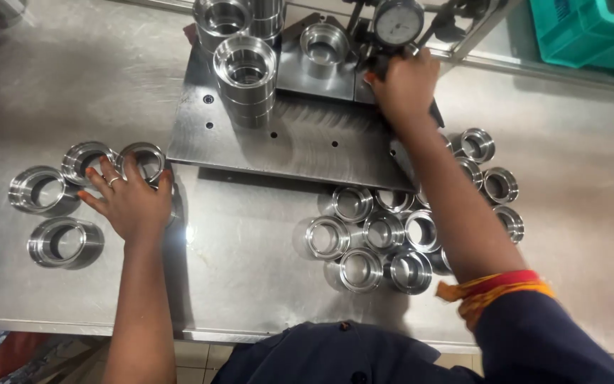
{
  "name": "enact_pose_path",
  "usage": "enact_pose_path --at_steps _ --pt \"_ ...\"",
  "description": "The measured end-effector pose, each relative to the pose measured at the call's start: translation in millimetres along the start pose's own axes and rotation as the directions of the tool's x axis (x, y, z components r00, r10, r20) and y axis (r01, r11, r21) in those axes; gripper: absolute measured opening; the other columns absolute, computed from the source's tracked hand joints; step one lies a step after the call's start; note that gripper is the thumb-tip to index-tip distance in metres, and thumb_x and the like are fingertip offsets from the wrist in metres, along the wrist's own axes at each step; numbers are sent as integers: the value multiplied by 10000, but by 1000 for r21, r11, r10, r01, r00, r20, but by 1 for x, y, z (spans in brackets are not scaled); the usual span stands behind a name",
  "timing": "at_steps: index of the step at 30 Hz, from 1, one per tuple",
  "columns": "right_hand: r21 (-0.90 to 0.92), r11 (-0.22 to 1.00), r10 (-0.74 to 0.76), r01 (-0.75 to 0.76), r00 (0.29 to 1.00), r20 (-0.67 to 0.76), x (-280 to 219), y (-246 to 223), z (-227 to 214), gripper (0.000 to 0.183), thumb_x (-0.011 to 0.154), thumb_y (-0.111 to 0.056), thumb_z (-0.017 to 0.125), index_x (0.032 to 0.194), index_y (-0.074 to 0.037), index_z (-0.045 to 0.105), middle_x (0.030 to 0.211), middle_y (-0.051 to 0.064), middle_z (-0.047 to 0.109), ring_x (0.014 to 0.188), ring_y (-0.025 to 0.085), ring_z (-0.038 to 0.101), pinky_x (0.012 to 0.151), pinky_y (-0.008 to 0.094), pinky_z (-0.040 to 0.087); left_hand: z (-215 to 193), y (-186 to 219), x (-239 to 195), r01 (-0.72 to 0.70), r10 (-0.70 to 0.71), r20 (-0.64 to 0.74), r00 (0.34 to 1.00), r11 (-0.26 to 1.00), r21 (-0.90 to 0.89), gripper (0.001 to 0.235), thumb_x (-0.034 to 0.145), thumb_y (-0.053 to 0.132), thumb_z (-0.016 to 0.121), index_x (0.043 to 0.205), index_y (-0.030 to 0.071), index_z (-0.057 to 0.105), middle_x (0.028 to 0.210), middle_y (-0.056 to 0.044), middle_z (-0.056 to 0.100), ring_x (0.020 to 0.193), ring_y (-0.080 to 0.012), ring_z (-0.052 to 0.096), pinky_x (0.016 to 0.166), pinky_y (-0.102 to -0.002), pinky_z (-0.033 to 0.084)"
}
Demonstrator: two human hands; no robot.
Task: The recorder wipes machined metal rings with a cloth and checks their dimensions using a dial indicator gauge on a fabrication floor.
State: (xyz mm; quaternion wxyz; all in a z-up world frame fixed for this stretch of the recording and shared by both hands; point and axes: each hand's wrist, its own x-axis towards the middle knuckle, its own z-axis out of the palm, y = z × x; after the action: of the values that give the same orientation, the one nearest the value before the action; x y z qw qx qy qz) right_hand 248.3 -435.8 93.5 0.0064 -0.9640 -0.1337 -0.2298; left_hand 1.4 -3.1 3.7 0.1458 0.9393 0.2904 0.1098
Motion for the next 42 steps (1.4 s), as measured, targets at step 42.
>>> enact_pose_path --at_steps 42 --pt "-3 998 57 -58 977 207 -203 322 0 196 907 -197 767 1022 -40 794 1041 178 735 1058 412 602 920 502 512 -42 10 -152 -184 179 43 983 963 196 610 891 469 817 1100 -90 696 1622 -386 298 1558 -556 146 1172 -739 71"
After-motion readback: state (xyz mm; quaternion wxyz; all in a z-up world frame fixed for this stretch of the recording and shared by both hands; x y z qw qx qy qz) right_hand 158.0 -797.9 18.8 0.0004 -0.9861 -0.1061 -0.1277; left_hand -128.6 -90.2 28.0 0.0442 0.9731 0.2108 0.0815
